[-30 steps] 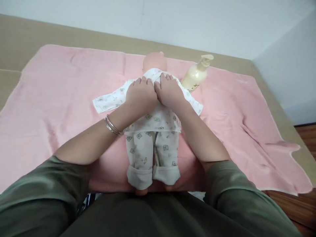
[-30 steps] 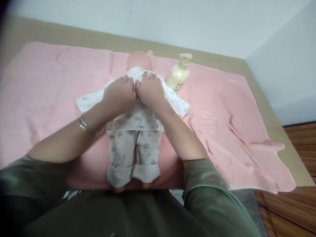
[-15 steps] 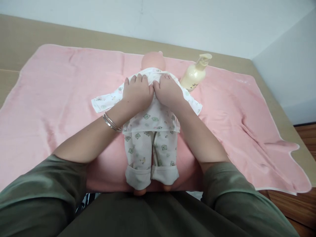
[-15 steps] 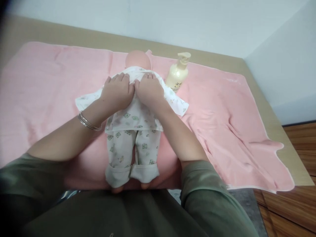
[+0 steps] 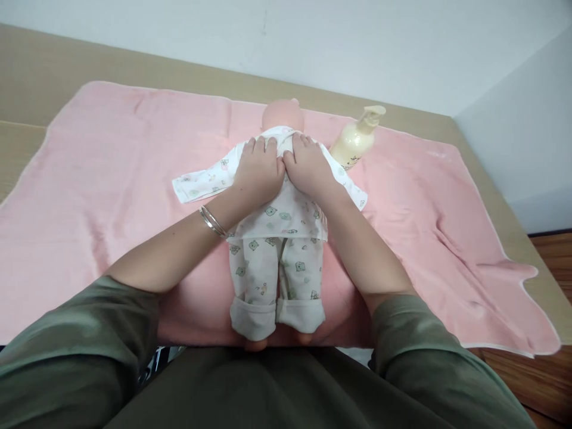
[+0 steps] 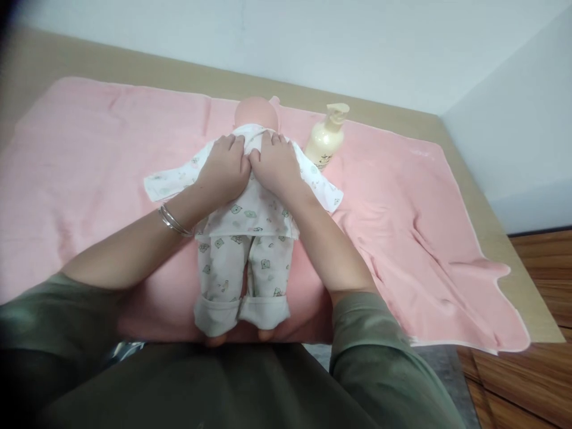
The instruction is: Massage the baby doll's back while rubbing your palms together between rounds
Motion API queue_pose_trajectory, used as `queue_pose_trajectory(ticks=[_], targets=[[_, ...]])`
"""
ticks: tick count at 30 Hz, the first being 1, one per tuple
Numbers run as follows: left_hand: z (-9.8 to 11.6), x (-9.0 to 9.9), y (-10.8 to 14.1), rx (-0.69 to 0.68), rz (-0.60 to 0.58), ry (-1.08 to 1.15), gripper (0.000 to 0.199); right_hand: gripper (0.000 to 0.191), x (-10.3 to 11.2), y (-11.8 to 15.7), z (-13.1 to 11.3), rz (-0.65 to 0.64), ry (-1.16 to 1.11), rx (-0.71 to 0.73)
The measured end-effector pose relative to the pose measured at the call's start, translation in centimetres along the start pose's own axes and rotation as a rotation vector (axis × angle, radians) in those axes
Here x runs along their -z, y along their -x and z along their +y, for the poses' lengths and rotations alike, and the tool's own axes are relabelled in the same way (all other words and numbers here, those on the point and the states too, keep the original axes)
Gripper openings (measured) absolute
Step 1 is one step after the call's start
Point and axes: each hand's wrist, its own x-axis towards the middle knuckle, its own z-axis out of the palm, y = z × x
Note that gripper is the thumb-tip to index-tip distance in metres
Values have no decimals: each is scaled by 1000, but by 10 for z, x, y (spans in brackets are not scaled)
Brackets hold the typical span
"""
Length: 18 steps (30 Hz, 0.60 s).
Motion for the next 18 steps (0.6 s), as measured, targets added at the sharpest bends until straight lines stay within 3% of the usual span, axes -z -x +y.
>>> queue_pose_trajectory(ticks=[8,13,18], targets=[[-21,10,-24,46,-82,153,45,55,14,31,-38,-59,117,-36],[9,22,-5,53,-112,-37,44,53,9,15,-16,-23,1,29],[34,30,13,4,-139,-209,49,55,13,-2,10,-55,-106,-85]])
